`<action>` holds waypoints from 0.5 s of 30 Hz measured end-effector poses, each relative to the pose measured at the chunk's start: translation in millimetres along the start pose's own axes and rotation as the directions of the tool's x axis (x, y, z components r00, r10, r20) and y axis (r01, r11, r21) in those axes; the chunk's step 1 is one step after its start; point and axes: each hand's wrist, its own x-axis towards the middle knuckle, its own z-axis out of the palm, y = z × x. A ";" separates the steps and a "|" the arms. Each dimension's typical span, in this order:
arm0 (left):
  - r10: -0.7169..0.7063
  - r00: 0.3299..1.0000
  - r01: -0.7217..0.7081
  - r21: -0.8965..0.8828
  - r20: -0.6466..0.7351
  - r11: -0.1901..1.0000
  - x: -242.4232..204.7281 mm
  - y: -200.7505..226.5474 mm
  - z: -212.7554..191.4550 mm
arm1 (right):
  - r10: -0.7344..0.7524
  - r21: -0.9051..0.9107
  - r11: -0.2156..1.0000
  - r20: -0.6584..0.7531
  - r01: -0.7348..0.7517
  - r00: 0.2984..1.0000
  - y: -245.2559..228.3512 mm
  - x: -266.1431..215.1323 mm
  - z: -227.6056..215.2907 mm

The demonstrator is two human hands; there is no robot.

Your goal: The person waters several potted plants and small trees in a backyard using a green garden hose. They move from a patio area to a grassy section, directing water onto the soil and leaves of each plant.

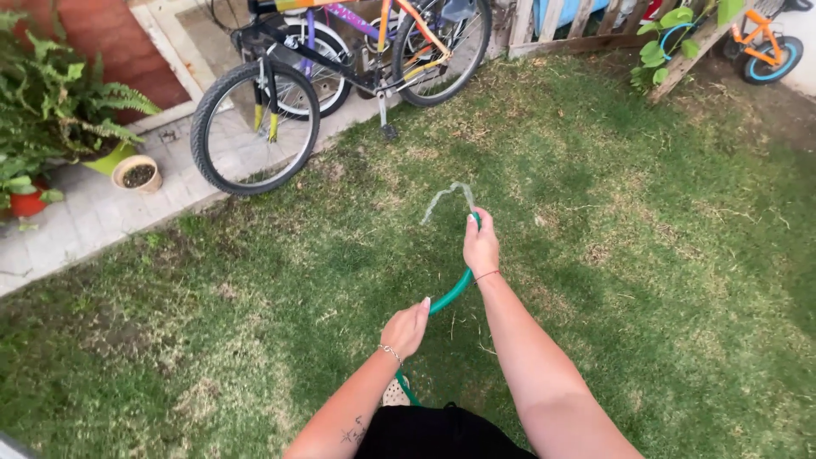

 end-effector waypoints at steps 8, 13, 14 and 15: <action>-0.116 0.989 0.109 -0.080 -0.087 0.991 -83.3 -42.8 10.1 | -0.101 -0.016 0.994 0.192 0.106 0.976 24.0 -33.0 79.3; -0.135 0.986 0.136 0.009 -0.097 0.991 -125.2 -69.5 -24.5 | -0.101 -0.073 0.989 0.314 0.130 0.944 -12.1 -92.0 115.5; -0.136 0.986 0.143 0.060 -0.099 0.988 -124.9 -87.2 -31.6 | -0.116 -0.077 0.986 0.330 0.150 0.937 -22.5 -101.0 125.7; -0.142 0.986 0.151 0.106 -0.087 0.983 -131.9 -104.0 -31.5 | -0.117 -0.089 0.984 0.347 0.157 0.931 -24.8 -116.8 132.0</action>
